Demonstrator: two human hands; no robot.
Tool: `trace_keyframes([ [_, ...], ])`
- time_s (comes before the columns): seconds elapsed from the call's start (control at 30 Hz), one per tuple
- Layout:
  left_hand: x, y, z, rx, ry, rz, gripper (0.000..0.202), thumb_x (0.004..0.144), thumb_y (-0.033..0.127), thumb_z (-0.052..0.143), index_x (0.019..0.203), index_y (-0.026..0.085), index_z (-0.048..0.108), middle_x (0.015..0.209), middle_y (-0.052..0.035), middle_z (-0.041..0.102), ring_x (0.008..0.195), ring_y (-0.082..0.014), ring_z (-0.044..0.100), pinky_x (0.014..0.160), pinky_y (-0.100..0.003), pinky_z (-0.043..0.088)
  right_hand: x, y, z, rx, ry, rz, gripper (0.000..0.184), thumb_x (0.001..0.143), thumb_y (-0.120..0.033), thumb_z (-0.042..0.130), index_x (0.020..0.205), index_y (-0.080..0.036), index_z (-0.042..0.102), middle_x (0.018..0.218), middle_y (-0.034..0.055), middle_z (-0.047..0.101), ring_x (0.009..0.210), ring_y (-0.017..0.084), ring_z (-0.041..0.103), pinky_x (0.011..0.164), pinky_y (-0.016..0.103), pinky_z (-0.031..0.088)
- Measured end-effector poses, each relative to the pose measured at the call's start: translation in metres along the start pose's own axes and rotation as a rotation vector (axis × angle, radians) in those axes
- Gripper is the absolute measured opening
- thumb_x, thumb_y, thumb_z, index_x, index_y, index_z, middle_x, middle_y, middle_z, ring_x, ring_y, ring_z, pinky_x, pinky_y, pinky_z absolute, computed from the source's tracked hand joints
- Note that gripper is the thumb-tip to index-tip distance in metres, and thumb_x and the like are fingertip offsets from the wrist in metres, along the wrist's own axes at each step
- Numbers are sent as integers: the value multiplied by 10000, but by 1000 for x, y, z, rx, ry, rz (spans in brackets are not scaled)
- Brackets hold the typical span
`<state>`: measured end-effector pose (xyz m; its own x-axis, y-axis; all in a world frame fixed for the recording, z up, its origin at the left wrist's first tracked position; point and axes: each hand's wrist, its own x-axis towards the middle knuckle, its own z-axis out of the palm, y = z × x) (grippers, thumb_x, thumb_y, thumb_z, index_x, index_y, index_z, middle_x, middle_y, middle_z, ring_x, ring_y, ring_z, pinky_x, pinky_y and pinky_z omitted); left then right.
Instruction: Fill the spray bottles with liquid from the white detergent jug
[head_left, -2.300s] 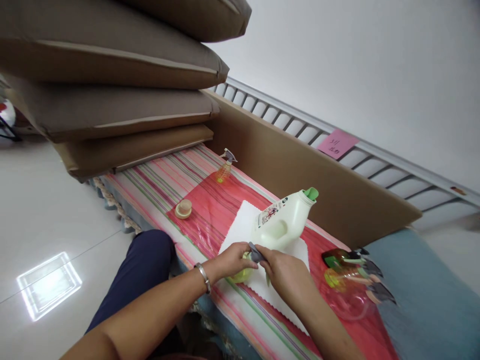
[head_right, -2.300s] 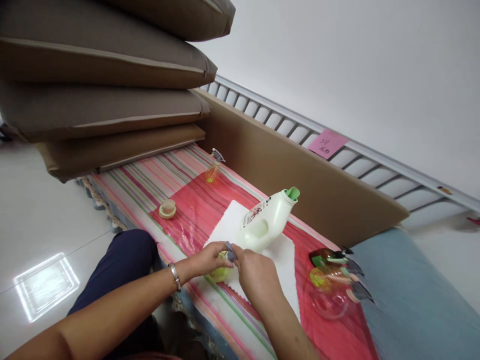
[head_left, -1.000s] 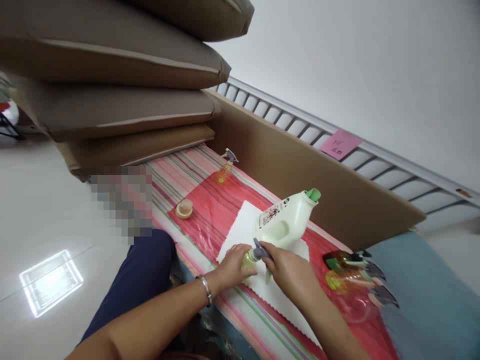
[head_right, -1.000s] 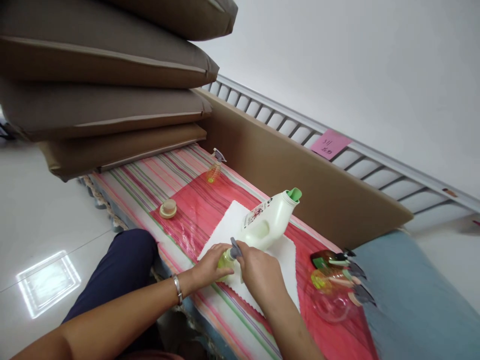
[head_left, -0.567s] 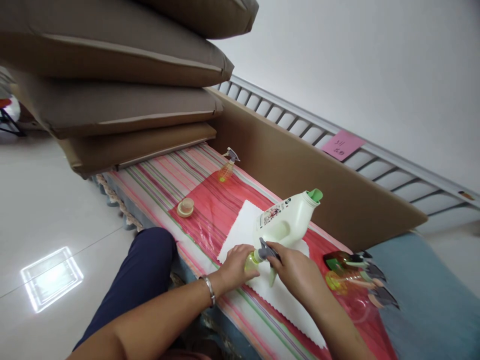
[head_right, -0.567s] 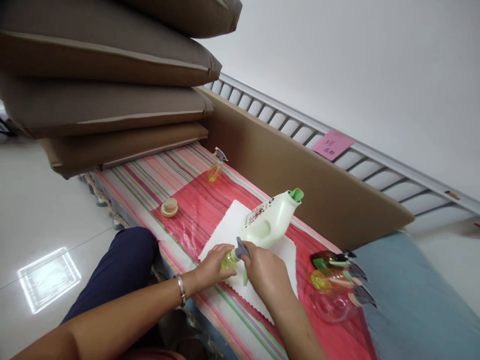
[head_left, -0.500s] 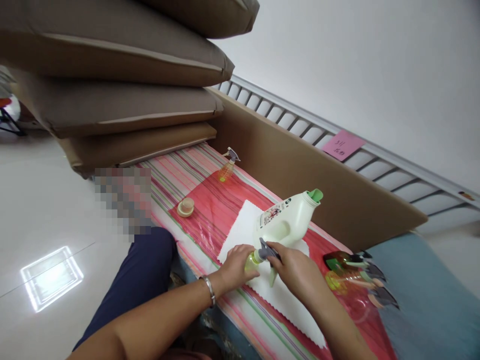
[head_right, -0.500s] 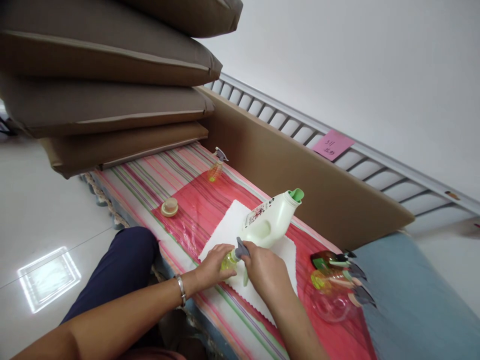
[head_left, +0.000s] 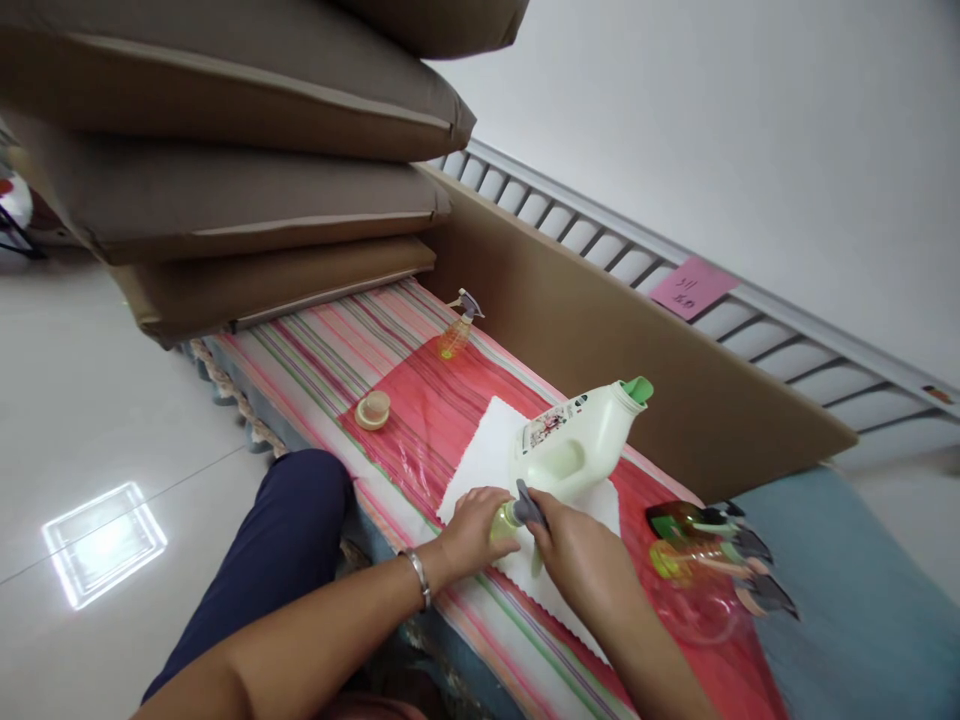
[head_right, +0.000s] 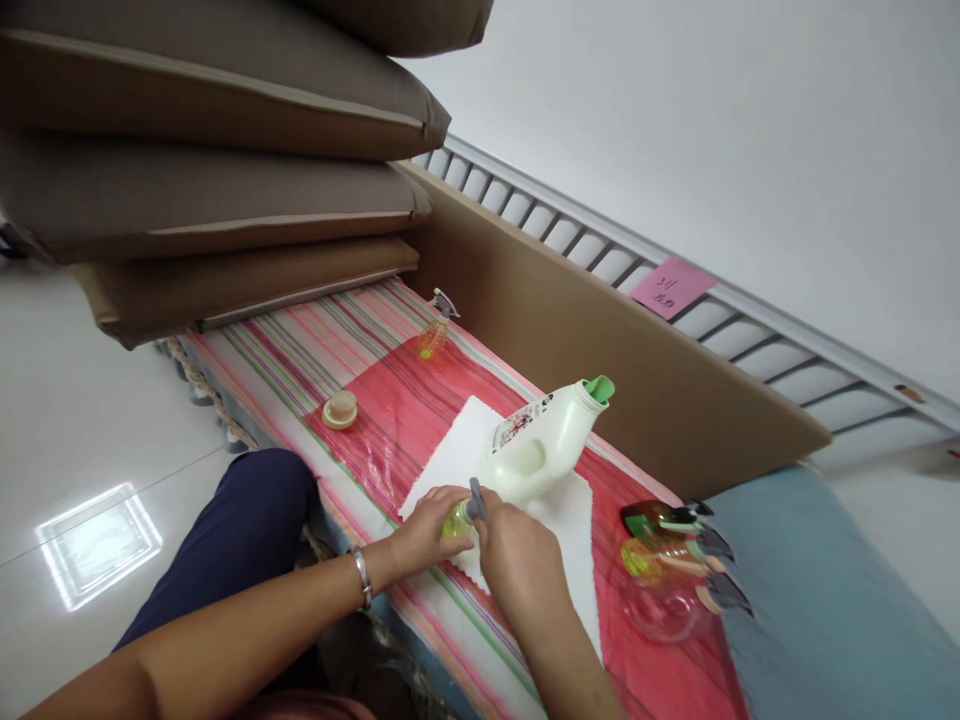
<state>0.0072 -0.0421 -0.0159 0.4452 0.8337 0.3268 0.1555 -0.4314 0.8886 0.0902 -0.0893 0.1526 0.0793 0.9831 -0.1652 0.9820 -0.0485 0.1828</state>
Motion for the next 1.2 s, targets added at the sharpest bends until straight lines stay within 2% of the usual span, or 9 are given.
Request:
trace_keyframes([
  [0.13, 2, -2, 1, 5, -9, 0, 579, 634, 281, 763, 1151, 231, 509, 1193, -71, 569, 1100, -268, 498, 947, -437, 395, 0, 1, 5, 21, 9, 41, 329, 884, -246, 444, 1197, -220, 540, 911, 90, 727, 833, 285, 676, 604, 304, 404],
  [0.47, 0, 1, -2, 17, -12, 6, 597, 657, 285, 756, 1184, 202, 489, 1218, -95, 552, 1123, -272, 482, 967, -438, 386, 14, 9, -5, 16, -2, -47, 307, 853, -223, 493, 1143, -242, 592, 988, 76, 718, 902, 272, 661, 665, 309, 445],
  [0.63, 0, 2, -5, 8, -7, 7, 564, 673, 279, 744, 1172, 192, 497, 1200, -96, 563, 1102, -265, 489, 955, -428, 396, 13, 14, -3, -25, 30, -222, 352, 870, -209, 484, 1216, -245, 535, 1010, 52, 709, 882, 261, 664, 660, 323, 467],
  [0.83, 1, 2, -10, -9, -15, 13, 570, 693, 317, 728, 1198, 211, 484, 1207, -90, 563, 1116, -265, 488, 956, -433, 398, 15, 33, 11, -10, 108, -401, 366, 881, -200, 480, 1241, -257, 514, 908, 20, 711, 783, 207, 665, 644, 300, 475],
  [0.93, 2, 1, -10, -15, -7, 14, 682, 667, 373, 745, 1255, 222, 435, 1243, -98, 539, 1147, -271, 471, 969, -440, 392, 15, 37, 14, 46, 142, -338, 361, 885, -230, 465, 1237, -292, 514, 956, 11, 708, 817, 209, 665, 656, 304, 479],
  [1.0, 2, -1, -9, -12, -1, 13, 743, 619, 382, 778, 1259, 227, 434, 1257, -102, 527, 1162, -279, 462, 978, -448, 386, 14, 36, 12, 109, 154, -201, 347, 885, -273, 448, 1222, -284, 529, 999, 30, 705, 847, 239, 664, 672, 331, 483],
  [1.07, 1, -2, -8, -2, 0, 15, 756, 568, 355, 811, 1230, 231, 467, 1263, -102, 518, 1169, -286, 458, 989, -451, 377, 13, 32, 10, 183, 147, -49, 339, 870, -314, 449, 1182, -249, 565, 958, 62, 714, 844, 272, 663, 676, 357, 485],
  [1.13, 0, -4, -7, 11, -2, 16, 760, 538, 316, 826, 1212, 223, 487, 1276, -112, 502, 1183, -293, 448, 1001, -455, 367, 12, 29, 9, 314, 120, 25, 337, 847, -316, 458, 1144, -228, 591, 857, 63, 719, 766, 253, 666, 653, 341, 490],
  [1.2, 0, -6, -7, 25, -4, 16, 756, 539, 283, 819, 1214, 214, 487, 1298, -126, 475, 1201, -302, 431, 1002, -465, 363, 13, 27, 10, 493, 83, 10, 349, 835, -307, 456, 1149, -225, 586, 794, 36, 709, 633, 190, 650, 612, 299, 498],
])
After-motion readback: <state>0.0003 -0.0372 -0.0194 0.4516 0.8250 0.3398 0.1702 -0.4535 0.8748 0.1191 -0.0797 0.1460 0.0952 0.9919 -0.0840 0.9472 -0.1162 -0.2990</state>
